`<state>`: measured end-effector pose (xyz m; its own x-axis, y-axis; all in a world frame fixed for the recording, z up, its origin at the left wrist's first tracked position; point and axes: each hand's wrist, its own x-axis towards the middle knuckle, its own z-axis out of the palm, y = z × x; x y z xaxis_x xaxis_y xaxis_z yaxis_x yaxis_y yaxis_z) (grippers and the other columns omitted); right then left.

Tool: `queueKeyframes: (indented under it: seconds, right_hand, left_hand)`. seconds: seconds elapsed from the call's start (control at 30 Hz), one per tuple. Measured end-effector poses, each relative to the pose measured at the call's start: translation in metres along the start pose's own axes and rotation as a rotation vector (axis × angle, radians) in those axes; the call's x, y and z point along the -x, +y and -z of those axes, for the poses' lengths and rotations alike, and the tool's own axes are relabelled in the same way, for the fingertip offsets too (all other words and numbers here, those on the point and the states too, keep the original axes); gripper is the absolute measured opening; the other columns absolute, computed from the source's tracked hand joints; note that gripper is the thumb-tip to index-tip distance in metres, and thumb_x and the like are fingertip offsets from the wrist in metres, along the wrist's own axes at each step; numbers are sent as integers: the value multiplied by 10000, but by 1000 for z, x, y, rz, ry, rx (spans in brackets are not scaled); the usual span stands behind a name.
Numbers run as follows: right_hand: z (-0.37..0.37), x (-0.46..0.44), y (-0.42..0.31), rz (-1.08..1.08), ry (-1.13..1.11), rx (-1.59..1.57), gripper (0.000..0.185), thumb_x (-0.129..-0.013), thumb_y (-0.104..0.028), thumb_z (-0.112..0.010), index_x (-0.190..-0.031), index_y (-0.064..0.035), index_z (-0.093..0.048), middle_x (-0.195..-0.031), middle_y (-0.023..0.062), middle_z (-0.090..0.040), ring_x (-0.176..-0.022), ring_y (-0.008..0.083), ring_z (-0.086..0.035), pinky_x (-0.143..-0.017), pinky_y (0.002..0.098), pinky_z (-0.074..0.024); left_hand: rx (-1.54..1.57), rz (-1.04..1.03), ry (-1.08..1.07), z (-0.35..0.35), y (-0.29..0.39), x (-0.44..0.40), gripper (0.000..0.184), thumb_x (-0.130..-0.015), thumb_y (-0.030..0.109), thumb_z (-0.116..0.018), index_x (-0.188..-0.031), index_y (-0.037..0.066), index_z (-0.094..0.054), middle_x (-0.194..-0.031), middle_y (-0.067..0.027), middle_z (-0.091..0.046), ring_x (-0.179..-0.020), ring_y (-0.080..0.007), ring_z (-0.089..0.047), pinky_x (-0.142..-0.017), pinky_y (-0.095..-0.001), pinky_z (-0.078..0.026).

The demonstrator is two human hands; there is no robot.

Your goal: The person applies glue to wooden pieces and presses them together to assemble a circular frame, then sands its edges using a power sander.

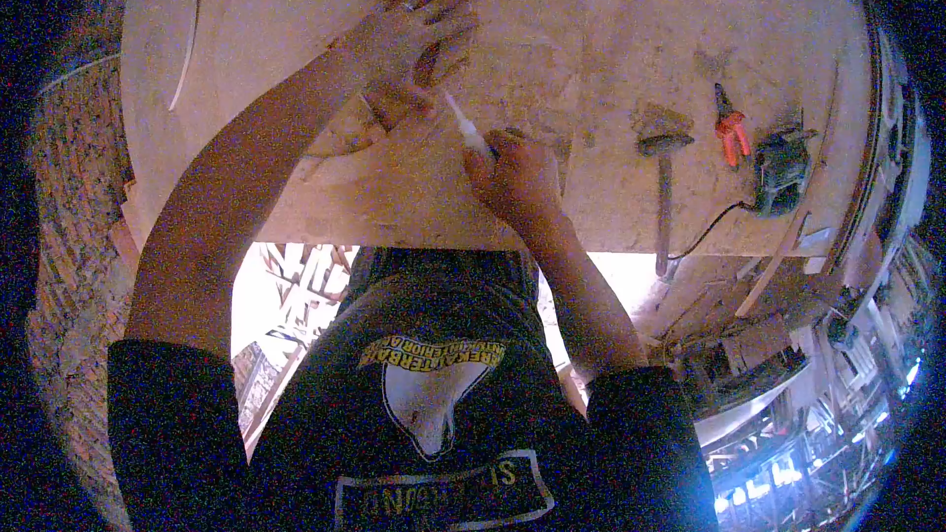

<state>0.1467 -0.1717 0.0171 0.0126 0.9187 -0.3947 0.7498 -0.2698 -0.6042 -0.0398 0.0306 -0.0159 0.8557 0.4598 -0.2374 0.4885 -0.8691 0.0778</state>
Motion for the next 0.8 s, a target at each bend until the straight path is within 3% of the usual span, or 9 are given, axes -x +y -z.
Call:
queueKeyframes:
  seconds: [0.07, 0.33, 0.43, 0.8]
  right_hand:
    - [-3, 1, 1, 43, 68, -5, 281, -842, -257, -736, -889, 20, -727, -802, 212, -671, -751, 376, -673, -690, 455, -529]
    - [-3, 1, 5, 105, 132, 1, 279, -848, -255, -737, -892, 20, -732, -810, 224, -674, -754, 394, -670, -689, 458, -528]
    - [-2, 1, 5, 138, 138, 15, 275, -852, -255, -733, -892, 18, -735, -799, 217, -676, -735, 388, -671, -683, 459, -528]
    - [0, 0, 6, 130, 117, 27, 261, -848, -245, -734, -890, 12, -747, -766, 198, -678, -674, 364, -674, -644, 429, -529]
  left_hand:
    - [7, 10, -9, 2, 2, 1, 1396, -419, 652, -923, -1619, 309, -300, -1729, -51, -180, -1548, -449, -209, -1147, -758, -243]
    - [14, 8, -5, 5, 4, 1, 1462, -379, 649, -937, -1633, 309, -267, -1737, -46, -152, -1553, -447, -200, -1142, -761, -251]
    - [6, 51, -160, 11, 6, -4, 1460, -409, 735, -901, -1643, 348, -224, -1745, 36, -89, -1592, -395, -41, -1177, -771, -129]
    - [-5, 60, -147, 10, 10, 0, 1423, -441, 702, -911, -1640, 338, -235, -1744, 25, -94, -1592, -388, -55, -1185, -758, -145]
